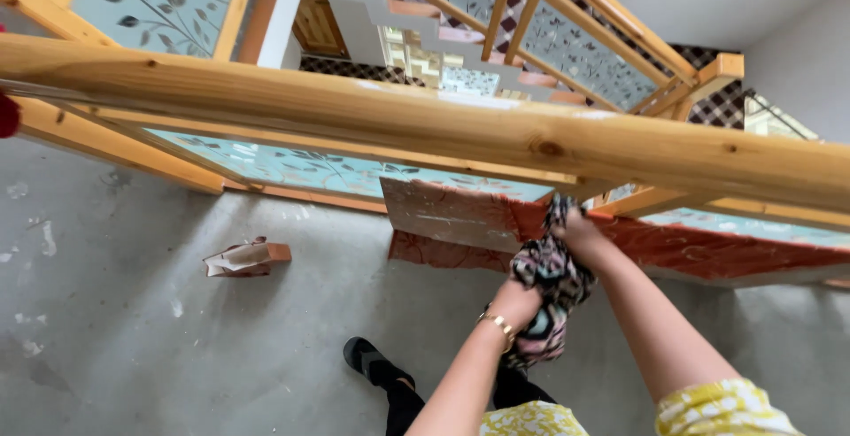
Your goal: Cleaning a wooden staircase railing using a cloth and spray bottle.
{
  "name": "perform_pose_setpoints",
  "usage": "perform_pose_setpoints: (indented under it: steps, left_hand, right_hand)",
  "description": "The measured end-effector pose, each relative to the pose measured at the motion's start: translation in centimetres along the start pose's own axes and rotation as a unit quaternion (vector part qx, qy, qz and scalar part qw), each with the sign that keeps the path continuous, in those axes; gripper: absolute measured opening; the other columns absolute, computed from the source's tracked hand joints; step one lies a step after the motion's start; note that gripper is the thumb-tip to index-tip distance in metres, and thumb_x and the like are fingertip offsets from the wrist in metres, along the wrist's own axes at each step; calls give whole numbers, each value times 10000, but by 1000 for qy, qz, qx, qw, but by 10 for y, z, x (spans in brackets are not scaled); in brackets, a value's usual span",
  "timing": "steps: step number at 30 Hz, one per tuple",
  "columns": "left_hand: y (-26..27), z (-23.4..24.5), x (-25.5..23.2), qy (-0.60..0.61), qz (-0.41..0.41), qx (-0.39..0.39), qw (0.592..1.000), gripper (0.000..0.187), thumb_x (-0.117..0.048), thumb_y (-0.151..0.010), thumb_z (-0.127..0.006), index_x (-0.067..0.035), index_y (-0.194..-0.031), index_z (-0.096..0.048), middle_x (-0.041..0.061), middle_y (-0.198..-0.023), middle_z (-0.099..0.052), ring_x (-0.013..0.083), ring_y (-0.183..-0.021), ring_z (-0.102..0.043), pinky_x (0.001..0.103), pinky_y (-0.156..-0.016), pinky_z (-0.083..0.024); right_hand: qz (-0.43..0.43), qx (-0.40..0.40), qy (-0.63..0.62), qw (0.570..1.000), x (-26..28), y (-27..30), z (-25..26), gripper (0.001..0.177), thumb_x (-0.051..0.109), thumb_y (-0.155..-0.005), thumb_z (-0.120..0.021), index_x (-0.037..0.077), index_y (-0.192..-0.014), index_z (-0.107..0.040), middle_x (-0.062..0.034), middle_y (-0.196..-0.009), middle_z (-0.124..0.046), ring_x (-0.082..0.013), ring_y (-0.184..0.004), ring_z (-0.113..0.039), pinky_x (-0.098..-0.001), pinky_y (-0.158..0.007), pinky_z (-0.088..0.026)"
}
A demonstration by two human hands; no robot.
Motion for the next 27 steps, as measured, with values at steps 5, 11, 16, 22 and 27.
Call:
perform_pose_setpoints:
  steps: [5, 11, 16, 22, 27]
  left_hand:
    - [113, 94, -61, 15, -20, -16, 1000, 587, -268, -799, -764, -125, -1347, -610, 102, -1265, -721, 182, -1173, -669, 316, -1015, -491]
    - [192, 207, -65, 80, -185, -73, 977, 603, -19, -751, -795, -37, -1314, -580, 76, -1217, -685, 168, -1139, -657, 310, -1018, -507]
    - [260, 301, -90, 57, -286, -171, 941, 627, 58, -729, -790, -15, -1305, -552, 57, -1176, -679, 161, -1129, -645, 302, -1011, -496]
    - [322, 381, -97, 188, -291, -172, 922, 539, 110, -806, -696, -12, -1312, -555, 42, -1144, -706, 136, -1103, -649, 291, -990, -518]
    - [361, 425, -78, 125, -298, -289, 901, 582, 117, -775, -715, -49, -1299, -526, 42, -1105, -628, 132, -1045, -608, 281, -949, -504]
  right_hand:
    - [-39, 80, -369, 925, 115, 142, 10, 622, 200, -928, -626, 73, -1509, -444, -91, -1373, -631, -203, -1205, -595, -387, -988, -476]
    - [-67, 136, -575, 804, 185, 208, 0, 461, 242, -950, -562, 58, -1373, -550, -106, -1203, -686, -218, -1055, -662, -428, -883, -536]
    - [46, 188, -635, 747, 277, 219, -26, 331, 242, -1009, -535, 9, -1228, -621, -105, -1113, -704, -191, -969, -680, -420, -847, -548]
    - [18, 156, -311, 937, 342, 196, -102, 304, 269, -1034, -577, -27, -1010, -643, -98, -903, -696, -155, -833, -683, -362, -783, -615]
    - [21, 74, -194, 978, 423, 214, -132, 194, 266, -985, -604, 77, -1024, -592, -84, -817, -682, -167, -674, -663, -343, -649, -570]
Point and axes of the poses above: each hand's wrist, its own y-axis away from the middle knuckle, its own z-axis out of the back of the hand, x = y × z, the point moved 2 cm from there along -y, towards the middle knuckle
